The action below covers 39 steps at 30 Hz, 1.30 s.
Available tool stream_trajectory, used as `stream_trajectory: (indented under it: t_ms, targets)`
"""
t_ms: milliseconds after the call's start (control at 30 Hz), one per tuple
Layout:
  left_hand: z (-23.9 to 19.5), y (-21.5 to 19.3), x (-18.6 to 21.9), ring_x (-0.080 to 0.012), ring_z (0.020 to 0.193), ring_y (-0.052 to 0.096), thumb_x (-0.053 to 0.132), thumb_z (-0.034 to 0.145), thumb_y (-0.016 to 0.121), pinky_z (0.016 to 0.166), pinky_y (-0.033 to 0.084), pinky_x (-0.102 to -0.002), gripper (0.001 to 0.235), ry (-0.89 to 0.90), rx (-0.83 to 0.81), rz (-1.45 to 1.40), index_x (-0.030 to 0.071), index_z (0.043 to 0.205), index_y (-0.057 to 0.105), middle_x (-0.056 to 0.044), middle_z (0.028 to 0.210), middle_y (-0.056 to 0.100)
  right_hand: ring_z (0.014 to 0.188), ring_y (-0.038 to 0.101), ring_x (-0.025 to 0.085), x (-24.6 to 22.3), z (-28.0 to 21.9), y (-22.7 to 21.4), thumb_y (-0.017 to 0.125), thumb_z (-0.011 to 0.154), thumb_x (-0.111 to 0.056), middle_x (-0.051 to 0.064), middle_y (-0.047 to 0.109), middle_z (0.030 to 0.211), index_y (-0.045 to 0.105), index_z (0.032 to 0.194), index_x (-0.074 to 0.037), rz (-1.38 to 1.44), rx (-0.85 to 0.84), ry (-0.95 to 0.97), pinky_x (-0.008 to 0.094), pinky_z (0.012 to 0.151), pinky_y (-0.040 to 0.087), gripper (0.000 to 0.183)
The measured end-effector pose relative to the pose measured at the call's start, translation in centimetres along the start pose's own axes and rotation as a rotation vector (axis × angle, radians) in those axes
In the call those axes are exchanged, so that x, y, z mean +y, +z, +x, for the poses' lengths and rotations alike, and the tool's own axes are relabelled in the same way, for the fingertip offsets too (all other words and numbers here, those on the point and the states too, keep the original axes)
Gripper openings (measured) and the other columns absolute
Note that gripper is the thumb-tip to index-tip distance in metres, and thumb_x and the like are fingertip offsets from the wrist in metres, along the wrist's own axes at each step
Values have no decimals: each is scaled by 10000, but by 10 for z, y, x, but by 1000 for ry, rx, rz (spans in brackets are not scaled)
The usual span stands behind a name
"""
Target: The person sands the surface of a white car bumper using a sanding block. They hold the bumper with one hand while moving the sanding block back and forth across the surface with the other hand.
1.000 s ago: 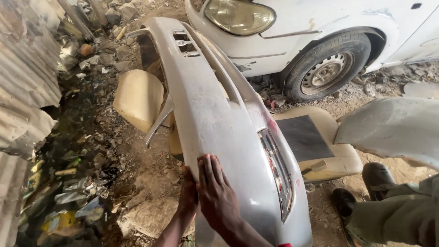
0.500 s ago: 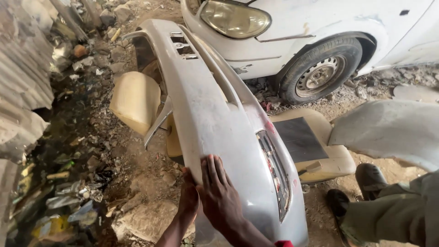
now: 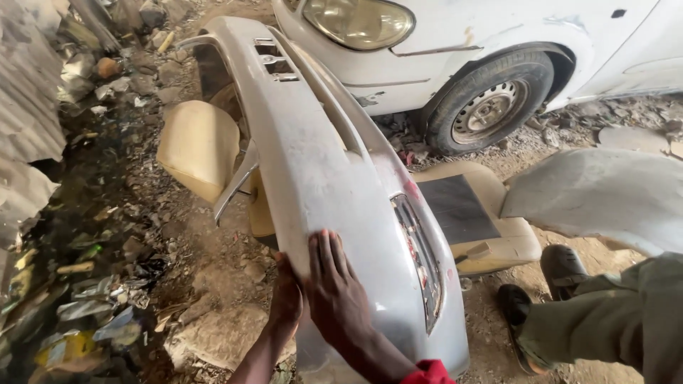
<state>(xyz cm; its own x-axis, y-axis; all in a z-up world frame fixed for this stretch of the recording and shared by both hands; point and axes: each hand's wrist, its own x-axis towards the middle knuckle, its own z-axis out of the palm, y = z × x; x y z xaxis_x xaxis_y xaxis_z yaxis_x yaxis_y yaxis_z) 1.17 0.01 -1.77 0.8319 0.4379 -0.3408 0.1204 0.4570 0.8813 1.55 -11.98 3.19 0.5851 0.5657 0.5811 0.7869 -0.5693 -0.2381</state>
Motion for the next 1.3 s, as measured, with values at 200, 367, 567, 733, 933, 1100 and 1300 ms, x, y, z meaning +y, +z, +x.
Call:
stream_trajectory:
  t_ms: [200, 367, 567, 733, 933, 1100, 1300]
  targets:
    - [-1, -4, -3, -304, 1507, 661, 624, 1080, 228, 1280, 474, -390, 889, 122, -43, -85, 11, 1596, 612, -189, 1601, 710, 1651, 373, 512, 10, 7, 12, 603, 1142, -153, 331, 399, 1761, 372, 1691, 113, -56, 11, -74, 535, 1344, 413, 652]
    - [-6, -6, 7, -205, 1732, 286, 655, 1075, 113, 1397, 233, -350, 915, 123, -12, 190, 84, 1744, 365, -101, 1830, 393, 1711, 267, 423, 29, 51, 33, 492, 1186, -246, 272, 339, 1812, 349, 1732, 42, -54, -28, 40, 490, 1381, 299, 633]
    - [-1, -8, -2, -326, 1553, 616, 673, 1054, 182, 1330, 446, -423, 936, 144, -78, 38, 50, 1640, 561, -188, 1633, 674, 1664, 353, 509, 5, -4, -3, 575, 1165, -173, 337, 385, 1767, 352, 1703, 107, -85, 2, -86, 532, 1354, 399, 647]
    - [36, -24, -41, -271, 1454, 631, 509, 1055, 468, 1247, 492, -358, 755, 122, -39, -373, 10, 1616, 554, -184, 1580, 678, 1661, 394, 472, 18, 1, 6, 604, 1154, -139, 277, 405, 1780, 371, 1716, 53, -27, 7, -118, 517, 1294, 491, 638]
    - [-55, 36, 65, -357, 1671, 403, 769, 1123, 108, 1379, 285, -542, 990, 9, 70, 309, 60, 1746, 408, -210, 1778, 459, 1613, 455, 477, 40, 51, 30, 636, 1140, -215, 332, 499, 1703, 535, 1629, 79, -136, 67, -90, 519, 1305, 407, 579]
    - [-68, 45, 78, -358, 1665, 411, 764, 1113, 107, 1371, 288, -550, 972, 79, 37, 295, 99, 1759, 397, -203, 1786, 447, 1612, 459, 466, 31, 14, 14, 681, 1098, -192, 321, 498, 1704, 539, 1627, 61, -163, 38, -76, 506, 1316, 397, 603]
    - [-74, 49, 100, -433, 1647, 430, 837, 1061, 99, 1395, 273, -570, 1072, -113, 50, 361, 10, 1718, 280, -320, 1733, 455, 1593, 460, 499, 26, -12, 8, 669, 1114, -191, 359, 495, 1694, 570, 1601, 83, -155, -14, -128, 498, 1308, 391, 568]
